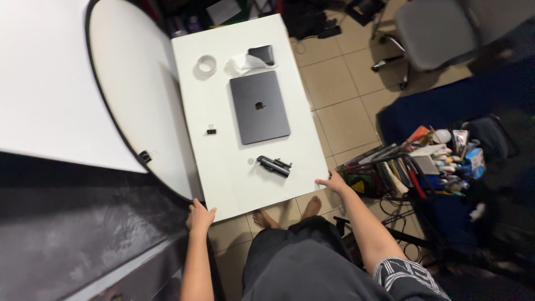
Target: The person repositions a table and a reflector screen, untangles an electrical cord, and searches an organizer cart. The person then opens a box of binder clips, takes out a clip, and arranges items on the cart by hand.
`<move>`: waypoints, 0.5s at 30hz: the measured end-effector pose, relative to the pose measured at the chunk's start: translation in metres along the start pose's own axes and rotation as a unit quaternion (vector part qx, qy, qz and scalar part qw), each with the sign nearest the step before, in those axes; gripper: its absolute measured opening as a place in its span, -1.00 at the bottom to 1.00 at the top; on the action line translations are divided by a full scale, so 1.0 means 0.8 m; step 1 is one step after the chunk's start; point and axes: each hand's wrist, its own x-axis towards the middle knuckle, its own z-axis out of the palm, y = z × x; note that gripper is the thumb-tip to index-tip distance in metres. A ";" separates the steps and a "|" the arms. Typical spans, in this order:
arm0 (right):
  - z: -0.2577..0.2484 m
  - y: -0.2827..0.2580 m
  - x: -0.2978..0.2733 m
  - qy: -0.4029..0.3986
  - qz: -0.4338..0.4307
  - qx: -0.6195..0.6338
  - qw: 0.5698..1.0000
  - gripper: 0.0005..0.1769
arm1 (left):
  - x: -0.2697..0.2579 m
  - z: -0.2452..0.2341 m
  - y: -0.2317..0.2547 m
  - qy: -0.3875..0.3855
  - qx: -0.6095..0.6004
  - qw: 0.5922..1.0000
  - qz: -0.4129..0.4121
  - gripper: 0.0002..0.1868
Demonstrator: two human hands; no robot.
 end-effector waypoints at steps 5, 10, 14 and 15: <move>-0.047 0.027 0.004 0.034 -0.071 0.016 0.997 0.10 | -0.021 -0.040 0.103 0.101 0.072 0.991 0.041 -0.02; -0.152 0.022 -0.032 0.011 -0.074 0.100 0.992 -0.08 | -0.047 -0.058 0.246 0.103 0.065 0.982 0.143 -0.12; -0.263 0.029 -0.082 0.027 -0.165 0.192 0.967 -0.33 | -0.088 -0.043 0.390 0.146 0.001 0.936 0.321 -0.24; -0.298 0.037 -0.089 0.037 -0.201 0.202 0.958 -0.41 | -0.100 -0.039 0.435 0.163 -0.017 0.906 0.389 -0.28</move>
